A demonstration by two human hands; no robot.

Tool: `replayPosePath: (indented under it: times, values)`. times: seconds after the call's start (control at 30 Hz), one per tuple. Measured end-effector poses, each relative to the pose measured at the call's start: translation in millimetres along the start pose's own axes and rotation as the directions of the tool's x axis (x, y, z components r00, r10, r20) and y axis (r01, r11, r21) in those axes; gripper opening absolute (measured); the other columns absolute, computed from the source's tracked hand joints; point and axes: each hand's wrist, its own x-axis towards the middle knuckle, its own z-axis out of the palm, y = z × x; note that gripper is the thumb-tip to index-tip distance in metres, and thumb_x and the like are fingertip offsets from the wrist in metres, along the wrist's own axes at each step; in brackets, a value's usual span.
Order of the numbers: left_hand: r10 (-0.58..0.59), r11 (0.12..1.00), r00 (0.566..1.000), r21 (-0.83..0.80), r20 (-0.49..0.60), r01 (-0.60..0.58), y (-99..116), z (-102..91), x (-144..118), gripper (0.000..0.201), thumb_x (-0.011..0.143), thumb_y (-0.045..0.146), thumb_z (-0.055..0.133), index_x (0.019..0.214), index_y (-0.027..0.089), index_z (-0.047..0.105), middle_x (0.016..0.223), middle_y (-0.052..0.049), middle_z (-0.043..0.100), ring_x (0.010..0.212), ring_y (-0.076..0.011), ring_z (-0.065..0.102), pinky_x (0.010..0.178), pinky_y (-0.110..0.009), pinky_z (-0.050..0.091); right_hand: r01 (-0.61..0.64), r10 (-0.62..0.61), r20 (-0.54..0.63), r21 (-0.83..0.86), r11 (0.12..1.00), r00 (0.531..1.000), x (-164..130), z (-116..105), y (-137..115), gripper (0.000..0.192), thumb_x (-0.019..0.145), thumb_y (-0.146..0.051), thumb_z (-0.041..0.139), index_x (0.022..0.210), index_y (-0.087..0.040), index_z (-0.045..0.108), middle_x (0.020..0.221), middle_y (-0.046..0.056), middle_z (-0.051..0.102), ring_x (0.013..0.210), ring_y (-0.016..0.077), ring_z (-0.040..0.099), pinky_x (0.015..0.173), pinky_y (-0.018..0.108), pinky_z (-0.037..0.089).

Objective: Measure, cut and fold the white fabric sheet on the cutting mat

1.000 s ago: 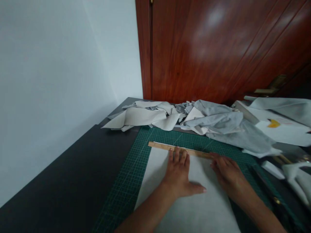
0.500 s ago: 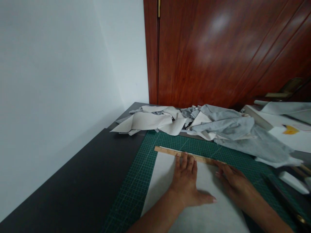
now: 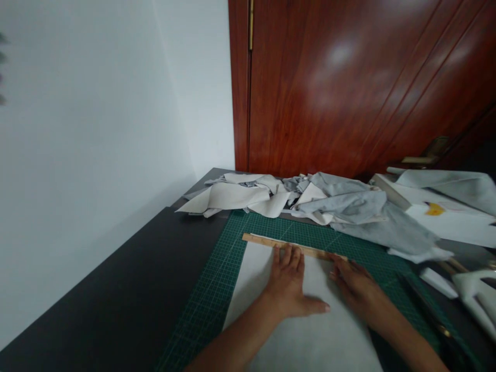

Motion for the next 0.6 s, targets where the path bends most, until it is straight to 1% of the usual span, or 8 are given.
replayPosePath:
  times: [0.07, 0.13, 0.23, 0.33, 0.4, 0.43, 0.53, 0.6]
  values:
    - [0.006, 1.000, 1.000, 0.014, -0.013, -0.006, 0, 0.6, 0, 0.121, 0.080, 0.093, 0.043, 0.164, 0.008, 0.025, 0.171, -0.020, 0.020, 0.160, -0.0386, 0.006, 0.129, -0.062, 0.000, -0.002, 0.003, -0.022, 0.013, 1.000, 1.000, 2, -3, -8, 0.035, 0.103, -0.031, 0.040, 0.134, -0.020, 0.053, 0.112, 0.013, 0.077, 0.110, 0.0287, 0.073, 0.112, 0.060, 0.043]
    - [0.017, 0.999, 0.999, 0.031, -0.034, -0.016, -1, 3.0, 0, 0.121, 0.079, 0.092, 0.045, 0.163, 0.006, 0.027, 0.170, -0.022, 0.022, 0.160, -0.0394, 0.008, 0.130, -0.061, 0.001, -0.007, 0.011, -0.067, 0.061, 0.998, 0.998, 4, -9, -27, 0.026, 0.103, -0.030, 0.040, 0.121, -0.022, 0.057, 0.112, 0.013, 0.076, 0.107, 0.0284, 0.073, 0.108, 0.056, 0.048]
    - [0.042, 0.996, 0.996, 0.079, -0.080, -0.036, -3, 9.1, 3, 0.119, 0.078, 0.089, 0.053, 0.160, 0.005, 0.033, 0.167, -0.024, 0.030, 0.159, -0.0412, 0.013, 0.129, -0.061, 0.004, -0.003, 0.029, -0.131, 0.195, 0.981, 0.991, -2, -17, -74, 0.018, 0.103, -0.030, 0.042, 0.112, -0.025, 0.057, 0.116, 0.012, 0.075, 0.107, 0.0265, 0.072, 0.091, 0.043, 0.059]
    - [0.024, 0.990, 0.996, 0.138, -0.086, -0.012, -5, 13.7, 9, 0.093, 0.089, 0.068, 0.055, 0.157, 0.007, 0.039, 0.165, -0.023, 0.035, 0.157, -0.0409, 0.019, 0.128, -0.063, 0.008, 0.160, -0.098, -0.210, 0.304, 0.939, 0.973, -17, -14, -127, 0.012, 0.102, -0.025, 0.047, 0.110, -0.027, 0.055, 0.112, 0.008, 0.075, 0.102, 0.0230, 0.073, 0.084, 0.036, 0.060]
    - [0.029, 0.992, 0.997, 0.126, -0.069, -0.020, -7, 13.7, 10, 0.085, 0.095, 0.062, 0.049, 0.159, 0.008, 0.038, 0.166, -0.021, 0.033, 0.158, -0.0385, 0.019, 0.128, -0.062, 0.009, 0.338, -0.261, -0.265, 0.308, 0.889, 0.928, -26, -5, -155, 0.016, 0.100, -0.017, 0.048, 0.109, -0.028, 0.055, 0.103, 0.005, 0.077, 0.094, 0.0217, 0.074, 0.081, 0.036, 0.060]
    - [0.040, 0.994, 0.997, 0.108, -0.061, -0.033, -8, 12.7, 9, 0.091, 0.093, 0.067, 0.048, 0.160, 0.007, 0.035, 0.168, -0.021, 0.030, 0.159, -0.0384, 0.017, 0.128, -0.062, 0.007, 0.428, -0.344, -0.293, 0.305, 0.851, 0.892, -30, 1, -166, 0.017, 0.099, -0.017, 0.049, 0.110, -0.028, 0.054, 0.099, 0.004, 0.077, 0.088, 0.0211, 0.075, 0.079, 0.035, 0.060]
    - [0.056, 0.998, 0.998, 0.044, -0.034, -0.054, -7, 7.8, 4, 0.120, 0.081, 0.089, 0.045, 0.162, 0.003, 0.028, 0.169, -0.024, 0.022, 0.160, -0.0395, 0.009, 0.128, -0.062, 0.000, 0.582, -0.481, -0.345, 0.312, 0.751, 0.806, -36, 23, -186, 0.012, 0.101, -0.020, 0.048, 0.109, -0.028, 0.053, 0.086, 0.000, 0.077, 0.069, 0.0174, 0.071, 0.064, 0.032, 0.057]
    - [0.041, 0.999, 0.999, 0.017, -0.027, -0.041, -6, 4.9, 1, 0.126, 0.077, 0.094, 0.044, 0.161, 0.002, 0.028, 0.169, -0.025, 0.022, 0.160, -0.0388, 0.008, 0.128, -0.061, -0.002, 0.642, -0.562, -0.311, 0.338, 0.688, 0.766, -46, 32, -196, 0.013, 0.104, -0.024, 0.045, 0.108, -0.029, 0.055, 0.084, -0.003, 0.077, 0.061, 0.0146, 0.067, 0.061, 0.030, 0.055]
